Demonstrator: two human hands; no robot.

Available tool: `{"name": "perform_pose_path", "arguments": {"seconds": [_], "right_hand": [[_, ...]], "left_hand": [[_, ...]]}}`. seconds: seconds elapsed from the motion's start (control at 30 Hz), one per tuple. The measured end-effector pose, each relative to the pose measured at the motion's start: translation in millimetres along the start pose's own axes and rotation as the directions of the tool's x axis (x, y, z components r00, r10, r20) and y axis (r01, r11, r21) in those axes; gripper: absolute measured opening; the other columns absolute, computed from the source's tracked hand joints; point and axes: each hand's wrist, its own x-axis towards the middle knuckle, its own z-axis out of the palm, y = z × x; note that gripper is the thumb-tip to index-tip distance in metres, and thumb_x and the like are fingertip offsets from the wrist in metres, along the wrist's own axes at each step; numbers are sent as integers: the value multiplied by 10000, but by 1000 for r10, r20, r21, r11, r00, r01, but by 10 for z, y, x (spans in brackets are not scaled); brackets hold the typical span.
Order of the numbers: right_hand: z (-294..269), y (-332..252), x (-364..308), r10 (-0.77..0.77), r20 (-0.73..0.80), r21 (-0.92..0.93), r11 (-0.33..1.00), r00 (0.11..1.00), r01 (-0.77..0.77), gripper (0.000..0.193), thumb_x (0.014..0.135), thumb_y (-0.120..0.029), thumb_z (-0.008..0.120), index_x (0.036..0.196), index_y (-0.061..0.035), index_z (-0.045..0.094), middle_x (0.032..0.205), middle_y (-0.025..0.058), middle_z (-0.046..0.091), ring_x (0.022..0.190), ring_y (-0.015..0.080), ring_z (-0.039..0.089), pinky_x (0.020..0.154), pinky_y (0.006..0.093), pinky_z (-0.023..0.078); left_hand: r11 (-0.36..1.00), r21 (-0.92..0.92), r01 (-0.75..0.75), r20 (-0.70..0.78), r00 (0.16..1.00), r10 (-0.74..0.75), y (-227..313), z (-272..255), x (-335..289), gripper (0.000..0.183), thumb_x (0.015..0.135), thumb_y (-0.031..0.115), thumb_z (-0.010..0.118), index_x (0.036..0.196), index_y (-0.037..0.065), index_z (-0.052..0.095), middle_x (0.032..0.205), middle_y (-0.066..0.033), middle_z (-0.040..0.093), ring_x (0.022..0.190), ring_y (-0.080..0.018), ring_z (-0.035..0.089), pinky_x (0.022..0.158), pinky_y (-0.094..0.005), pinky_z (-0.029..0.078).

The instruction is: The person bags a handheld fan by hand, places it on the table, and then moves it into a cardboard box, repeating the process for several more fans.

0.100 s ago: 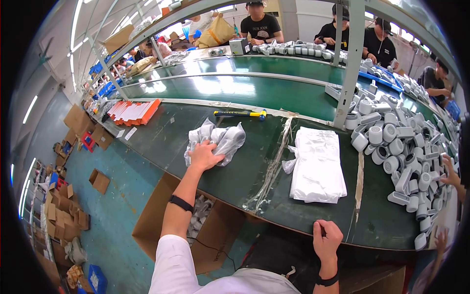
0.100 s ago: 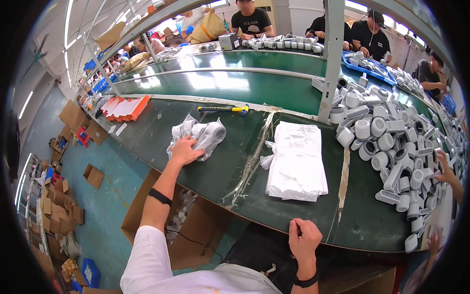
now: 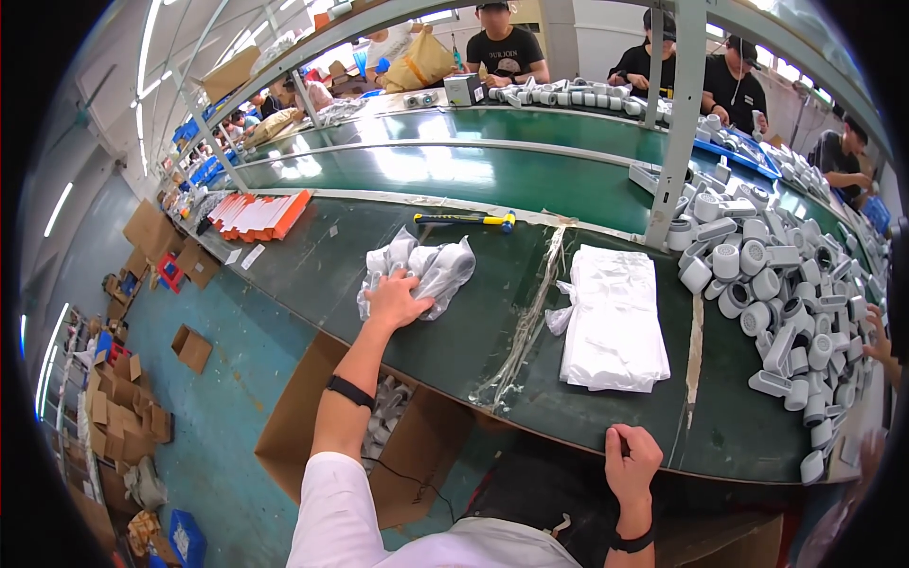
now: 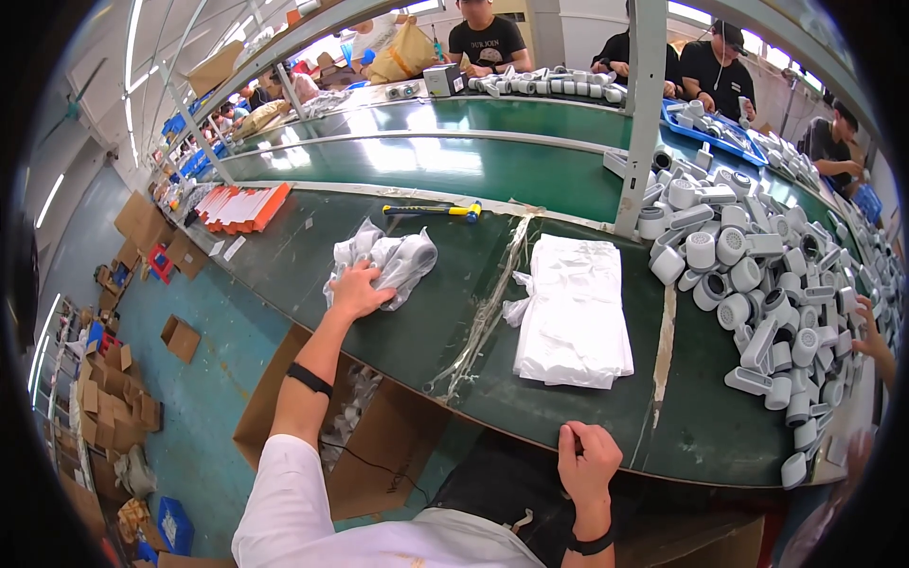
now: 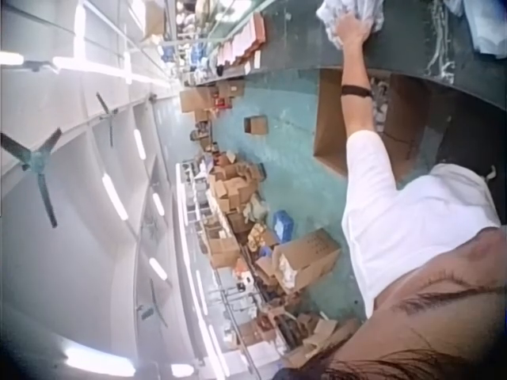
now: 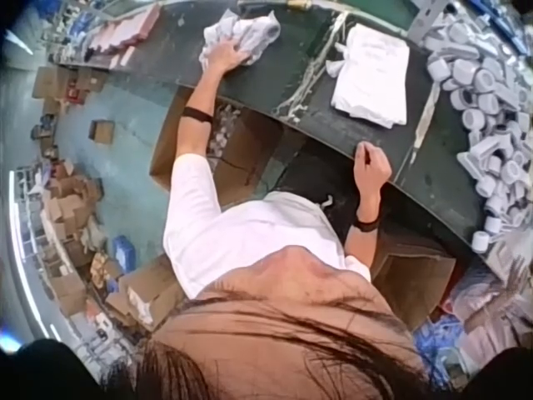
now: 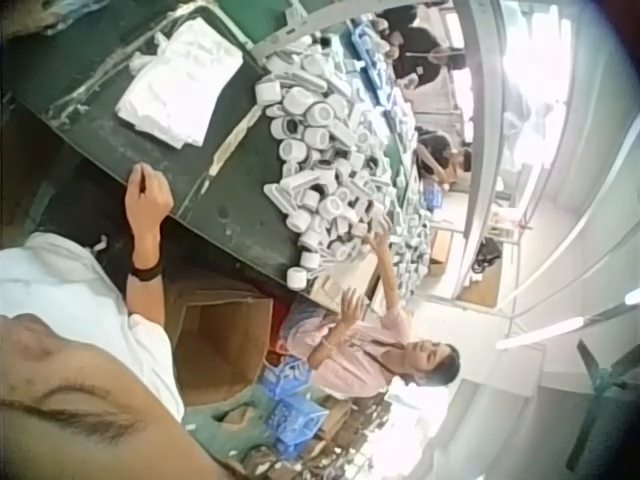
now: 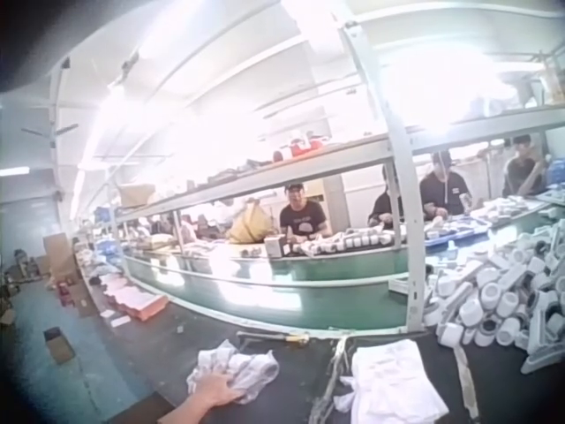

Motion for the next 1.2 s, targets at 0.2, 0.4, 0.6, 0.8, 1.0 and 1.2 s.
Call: {"name": "perform_pose_path", "arguments": {"seconds": [0.2,0.4,0.6,0.8,1.0,1.2], "right_hand": [[-10,8,-9,-2,9,-1,1000,1000,2,40,814,-38,701,830,-28,665,655,80,591,525,200,543,492,301,417],[3,24,-22,6,8,-11,1000,1000,-6,41,818,-37,700,833,-25,665,657,83,591,527,201,548,494,302,420],[24,55,-40,13,47,-17,1000,999,-12,40,861,-39,665,851,-5,646,677,79,558,547,171,507,510,287,390],[37,45,-25,8,52,-28,1000,999,-6,36,840,-15,673,860,-1,647,686,83,572,547,186,512,506,293,397],[59,87,-81,41,81,-63,997,996,-36,71,900,-58,637,883,12,636,731,72,564,621,166,504,569,279,402],[118,103,-118,-25,83,-193,980,996,41,73,919,-43,614,901,25,634,745,66,556,614,163,484,546,273,378]], "left_hand": [[1000,15,-19,-41,999,19,1,25,-9,458,691,505,708,1005,173,727,1343,-44,533,1218,-324,493,939,-698,335],[997,41,-63,-80,995,66,-11,37,-87,422,699,485,713,962,155,731,1337,-46,539,1210,-320,494,934,-694,334],[993,80,-90,-304,946,110,-255,9,-202,415,675,475,752,872,111,719,1280,-73,568,1139,-343,522,852,-656,375],[996,45,-76,-638,765,87,-661,-366,-784,394,656,393,805,861,73,701,1177,-134,591,1064,-359,546,852,-626,406],[997,28,74,-697,717,-34,-1441,-180,-1961,424,647,344,839,830,-10,693,1090,-217,601,934,-411,589,748,-460,498],[824,-146,547,-427,716,-552,-1911,698,-2802,502,698,405,795,921,-30,682,1269,-230,557,1123,-416,543,917,-495,446]]}}
